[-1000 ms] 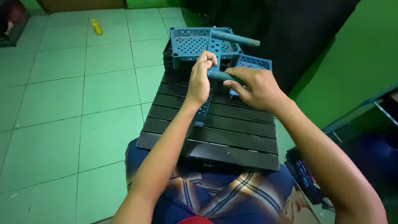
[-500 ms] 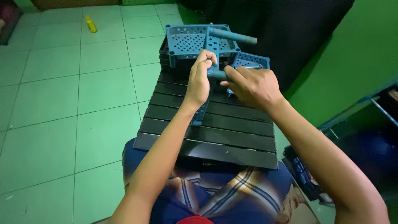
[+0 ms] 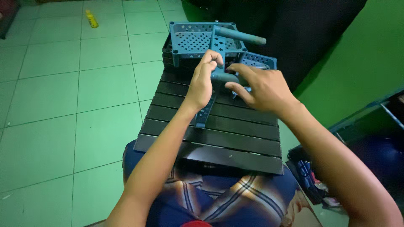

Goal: The person sits on the floor with a blue plastic basket on their lap. They pull cylindrical plastic pegs out of the basket's perforated side panel, detach the perforated tray from the frame, then insert the pegs back into the panel and reattach the tray.

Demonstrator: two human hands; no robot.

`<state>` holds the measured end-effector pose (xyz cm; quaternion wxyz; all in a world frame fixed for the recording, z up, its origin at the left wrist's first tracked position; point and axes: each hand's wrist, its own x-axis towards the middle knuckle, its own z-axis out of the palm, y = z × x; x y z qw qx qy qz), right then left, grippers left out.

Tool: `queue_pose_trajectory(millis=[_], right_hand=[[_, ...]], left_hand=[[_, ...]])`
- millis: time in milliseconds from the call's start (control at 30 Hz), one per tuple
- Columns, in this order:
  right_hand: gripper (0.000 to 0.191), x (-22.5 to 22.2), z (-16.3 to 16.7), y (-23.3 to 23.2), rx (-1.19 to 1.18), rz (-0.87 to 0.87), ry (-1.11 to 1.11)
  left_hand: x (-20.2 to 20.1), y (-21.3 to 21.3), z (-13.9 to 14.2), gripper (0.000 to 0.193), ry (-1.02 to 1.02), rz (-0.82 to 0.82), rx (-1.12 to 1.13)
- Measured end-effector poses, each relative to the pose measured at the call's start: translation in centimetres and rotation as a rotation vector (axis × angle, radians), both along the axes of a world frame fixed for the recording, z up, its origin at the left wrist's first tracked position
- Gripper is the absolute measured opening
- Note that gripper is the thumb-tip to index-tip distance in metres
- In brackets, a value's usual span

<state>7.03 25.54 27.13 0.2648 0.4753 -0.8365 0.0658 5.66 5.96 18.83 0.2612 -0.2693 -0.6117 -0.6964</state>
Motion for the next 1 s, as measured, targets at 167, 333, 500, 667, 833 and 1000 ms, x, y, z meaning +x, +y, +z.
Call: queue_pose_trajectory(millis=[167, 333, 500, 667, 833, 1000], right_hand=[[0.031, 0.0, -0.9, 0.4, 0.083, -0.013, 0.385], [0.034, -0.5, -1.0, -0.6, 0.053, -0.014, 0.252], [0.032, -1.5, 0.7, -1.2, 0.115, -0.100, -0.226], [0.036, -1.1, 1.0, -1.5, 0.076, -0.041, -0.205], [0.035, -0.1, 0.5, -1.1, 0.179, 0.003, 0.287], [0.032, -0.9, 0.8, -1.2, 0.118, 0.059, 0.013]], left_hand=[[0.0, -0.2, 0.6, 0.025, -0.068, -0.010, -0.036], [-0.3, 0.1, -0.3, 0.024, -0.034, 0.045, 0.017], [-0.7, -0.2, -0.6, 0.022, 0.001, 0.081, 0.045], [-0.1, -1.0, -0.3, 0.022, -0.032, 0.024, 0.032], [-0.2, -0.7, 0.1, 0.023, 0.013, 0.033, 0.010], [-0.6, -0.5, -0.4, 0.023, -0.010, 0.064, 0.026]])
